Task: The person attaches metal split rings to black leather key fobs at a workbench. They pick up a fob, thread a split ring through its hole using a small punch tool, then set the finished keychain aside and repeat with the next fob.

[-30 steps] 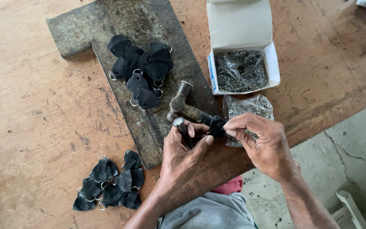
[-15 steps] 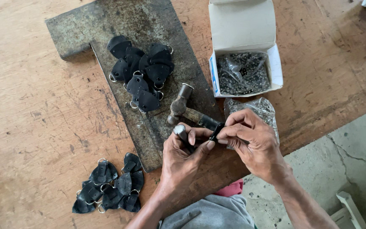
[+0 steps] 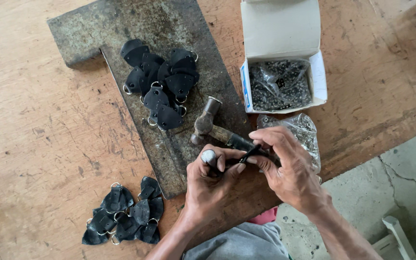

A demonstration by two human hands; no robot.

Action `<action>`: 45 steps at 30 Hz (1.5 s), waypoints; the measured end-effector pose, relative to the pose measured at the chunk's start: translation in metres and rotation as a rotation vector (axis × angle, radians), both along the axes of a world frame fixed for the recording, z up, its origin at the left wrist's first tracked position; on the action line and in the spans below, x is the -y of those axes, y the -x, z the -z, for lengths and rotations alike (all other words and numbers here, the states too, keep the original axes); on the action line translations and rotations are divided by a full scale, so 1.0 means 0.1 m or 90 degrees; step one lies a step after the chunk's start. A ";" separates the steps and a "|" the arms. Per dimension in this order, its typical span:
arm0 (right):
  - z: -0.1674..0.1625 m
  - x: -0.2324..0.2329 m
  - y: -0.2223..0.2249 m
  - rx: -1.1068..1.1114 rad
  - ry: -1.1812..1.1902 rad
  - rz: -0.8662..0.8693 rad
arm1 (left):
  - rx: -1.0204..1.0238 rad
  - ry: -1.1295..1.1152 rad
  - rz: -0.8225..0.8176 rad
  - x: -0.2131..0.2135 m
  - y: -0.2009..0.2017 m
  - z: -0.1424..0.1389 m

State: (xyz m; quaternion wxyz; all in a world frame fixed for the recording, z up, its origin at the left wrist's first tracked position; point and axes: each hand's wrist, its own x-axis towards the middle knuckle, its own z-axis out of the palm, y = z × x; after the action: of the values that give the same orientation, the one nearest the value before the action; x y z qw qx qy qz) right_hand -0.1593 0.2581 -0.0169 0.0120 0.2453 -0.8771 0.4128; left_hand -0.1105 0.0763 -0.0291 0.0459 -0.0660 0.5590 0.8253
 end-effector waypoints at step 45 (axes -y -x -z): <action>-0.14 -0.31 1.34 0.008 -0.379 0.077 | 0.034 -0.048 -0.134 0.31 -0.07 0.04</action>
State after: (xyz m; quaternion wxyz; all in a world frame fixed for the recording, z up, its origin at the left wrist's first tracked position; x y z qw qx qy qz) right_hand -0.2934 0.2886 -0.0025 -0.0410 0.1829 -0.9725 0.1379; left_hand -0.1039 0.0458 -0.0330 -0.0237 -0.1449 0.5160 0.8439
